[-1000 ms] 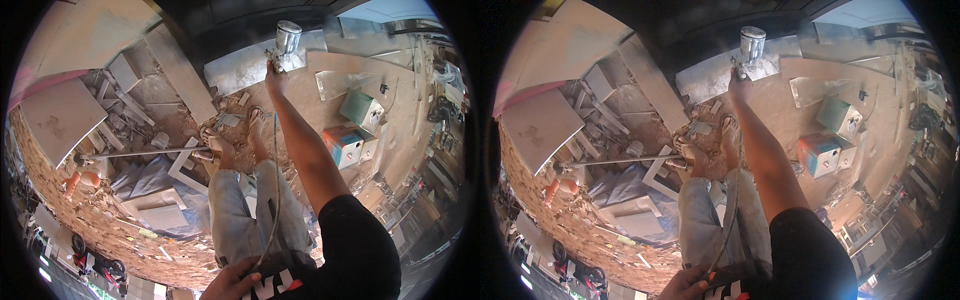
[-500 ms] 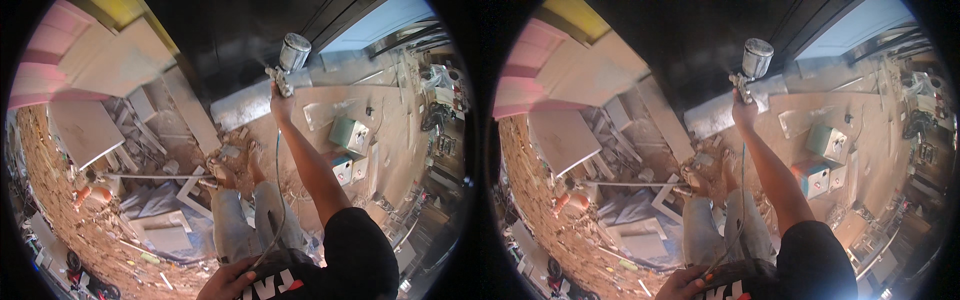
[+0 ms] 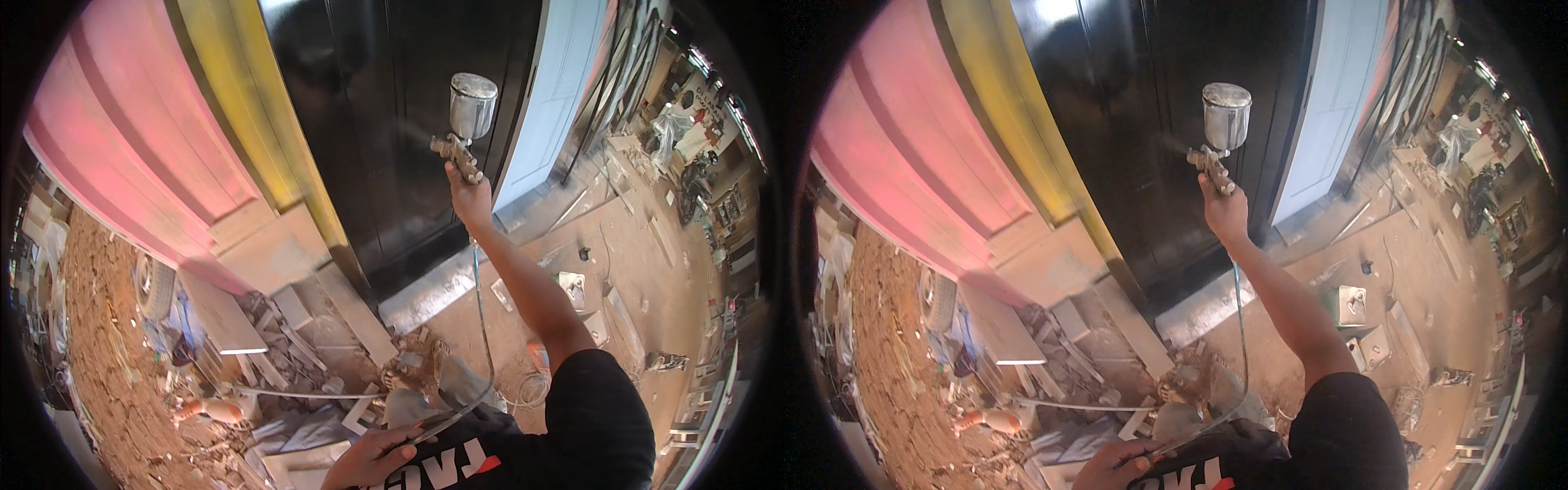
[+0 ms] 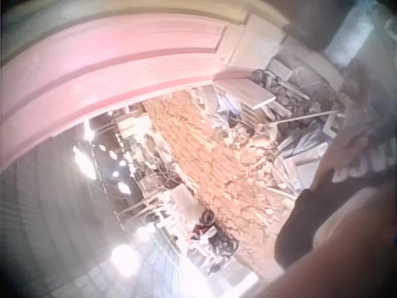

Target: The person pours paint from a can into a sprayer reservoir and then applies the paint to a door and its frame using a spray gun.

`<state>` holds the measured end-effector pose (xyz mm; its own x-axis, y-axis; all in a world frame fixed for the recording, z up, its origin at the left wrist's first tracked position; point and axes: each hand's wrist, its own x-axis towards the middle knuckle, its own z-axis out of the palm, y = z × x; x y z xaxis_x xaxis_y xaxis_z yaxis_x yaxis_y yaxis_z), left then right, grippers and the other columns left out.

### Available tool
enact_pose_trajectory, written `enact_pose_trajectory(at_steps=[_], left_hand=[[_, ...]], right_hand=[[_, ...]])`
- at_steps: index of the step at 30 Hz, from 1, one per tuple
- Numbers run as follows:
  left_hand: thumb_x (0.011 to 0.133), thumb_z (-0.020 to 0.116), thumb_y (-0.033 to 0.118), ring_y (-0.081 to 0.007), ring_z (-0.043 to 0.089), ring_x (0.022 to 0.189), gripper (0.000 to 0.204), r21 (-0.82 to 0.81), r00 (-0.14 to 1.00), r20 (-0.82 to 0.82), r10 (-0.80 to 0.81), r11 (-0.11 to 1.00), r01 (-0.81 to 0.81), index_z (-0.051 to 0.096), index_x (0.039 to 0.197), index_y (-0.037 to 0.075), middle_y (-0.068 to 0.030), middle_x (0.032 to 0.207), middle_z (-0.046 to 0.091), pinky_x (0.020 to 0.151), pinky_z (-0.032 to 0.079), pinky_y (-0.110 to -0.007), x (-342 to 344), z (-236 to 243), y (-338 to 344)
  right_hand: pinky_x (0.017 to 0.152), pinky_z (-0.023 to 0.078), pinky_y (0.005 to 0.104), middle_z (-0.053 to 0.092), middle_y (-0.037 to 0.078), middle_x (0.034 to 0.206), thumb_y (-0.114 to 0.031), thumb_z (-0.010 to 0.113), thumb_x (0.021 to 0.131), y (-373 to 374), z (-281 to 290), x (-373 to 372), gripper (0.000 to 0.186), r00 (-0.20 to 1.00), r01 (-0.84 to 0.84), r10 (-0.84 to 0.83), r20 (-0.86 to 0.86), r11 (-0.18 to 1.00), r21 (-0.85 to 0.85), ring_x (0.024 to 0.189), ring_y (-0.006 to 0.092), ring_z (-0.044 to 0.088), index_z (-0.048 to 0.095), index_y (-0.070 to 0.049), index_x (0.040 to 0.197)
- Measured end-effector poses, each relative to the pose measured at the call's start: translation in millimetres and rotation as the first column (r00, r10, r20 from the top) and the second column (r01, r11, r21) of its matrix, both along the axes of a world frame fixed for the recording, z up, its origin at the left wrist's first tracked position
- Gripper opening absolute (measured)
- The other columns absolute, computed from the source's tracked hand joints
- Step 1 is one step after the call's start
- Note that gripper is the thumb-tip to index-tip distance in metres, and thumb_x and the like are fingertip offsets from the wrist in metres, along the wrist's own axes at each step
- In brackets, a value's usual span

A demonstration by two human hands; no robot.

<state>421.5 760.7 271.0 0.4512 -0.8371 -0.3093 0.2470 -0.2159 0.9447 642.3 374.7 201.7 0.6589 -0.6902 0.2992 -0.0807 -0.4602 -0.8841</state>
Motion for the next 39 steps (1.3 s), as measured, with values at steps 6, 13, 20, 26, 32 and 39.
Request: enact_pose_trajectory(at_steps=[6, 13, 20, 26, 32, 39], left_hand=[[0.101, 0.05, 0.048, -0.0224, 0.064, 0.099, 0.052, -0.056, 0.992, 0.128, -0.011, 0.998, 0.018, 0.066, 0.118, 0.001, -0.0121, 0.105, 0.07, 0.09, 0.048, -0.035, -15.0, 19.6, 24.1], [0.1, 0.053, 0.046, -0.0212, 0.063, 0.101, 0.05, -0.176, 0.961, 0.277, 0.013, 0.984, 0.038, 0.066, 0.118, 0.001, -0.0128, 0.107, 0.069, 0.09, 0.047, -0.034, -15.9, 59.6, 32.2], [0.1, 0.055, 0.037, -0.0187, 0.062, 0.1, 0.042, -0.078, 0.919, 0.371, 0.132, 0.991, -0.111, 0.065, 0.119, 0.002, -0.0101, 0.105, 0.069, 0.089, 0.048, -0.033, -9.1, 54.7, 43.2], [0.101, 0.055, 0.026, -0.0117, 0.056, 0.08, 0.03, -0.011, 0.856, 0.49, 0.165, 0.983, -0.183, 0.066, 0.116, 0.003, -0.0024, 0.082, 0.061, 0.074, 0.047, -0.028, 13.2, 108.1, 26.1], [0.103, 0.055, 0.026, -0.0061, 0.047, 0.07, 0.028, -0.205, 0.808, 0.467, 0.359, 0.933, -0.297, 0.067, 0.114, 0.003, 0.0051, 0.075, 0.053, 0.064, 0.039, -0.022, 44.8, 103.7, 11.9], [0.104, 0.054, 0.028, -0.0036, 0.042, 0.062, 0.03, -0.385, 0.765, 0.39, 0.512, 0.846, -0.369, 0.066, 0.114, 0.003, 0.0079, 0.072, 0.051, 0.056, 0.034, -0.021, 88.8, 122.8, -29.1]], right_hand=[[0.059, 0.043, 0.0348, 0.056, 0.003, 0.065, -0.04, 0.069, 0.093, 3.6, 131.5, 5.1, 0.042, 0.984, 0.029, -0.003, 0.18, 0.989, -0.144, 0.062, 0.0132, 0.048, 0.066, 0.001, 0.087], [0.055, 0.037, 0.0292, 0.049, -0.005, 0.064, -0.034, 0.068, 0.095, 1.6, 274.3, 22.4, 0.034, 0.93, -0.01, 0.068, 0.36, 0.987, -0.158, 0.061, 0.0063, 0.041, 0.064, -0.004, 0.079], [0.039, 0.033, 0.0322, 0.049, -0.001, 0.059, -0.045, 0.069, 0.091, 1.7, 399.4, 65.6, 0.043, 0.862, 0.004, 0.096, 0.497, 0.98, -0.197, 0.043, 0.0107, 0.042, 0.062, -0.006, 0.077], [0.039, 0.033, 0.0326, 0.047, 0.0, 0.057, -0.046, 0.068, 0.091, 0.5, 499.1, 69.4, 0.044, 0.822, -0.038, 0.132, 0.553, 0.983, -0.178, 0.041, 0.0131, 0.042, 0.061, -0.005, 0.075], [0.054, 0.05, 0.0401, 0.065, 0.015, 0.065, -0.058, 0.067, 0.087, 9.9, 604.3, 87.4, 0.067, 0.799, 0.063, 0.11, 0.591, 0.962, -0.264, 0.055, 0.0272, 0.064, 0.067, 0.009, 0.079], [0.065, 0.053, 0.0398, 0.071, 0.019, 0.086, -0.058, 0.068, 0.086, 10.4, 713.5, 121.4, 0.067, 0.633, 0.317, -0.035, 0.774, 0.923, -0.218, 0.074, 0.0288, 0.07, 0.071, 0.008, 0.094]])
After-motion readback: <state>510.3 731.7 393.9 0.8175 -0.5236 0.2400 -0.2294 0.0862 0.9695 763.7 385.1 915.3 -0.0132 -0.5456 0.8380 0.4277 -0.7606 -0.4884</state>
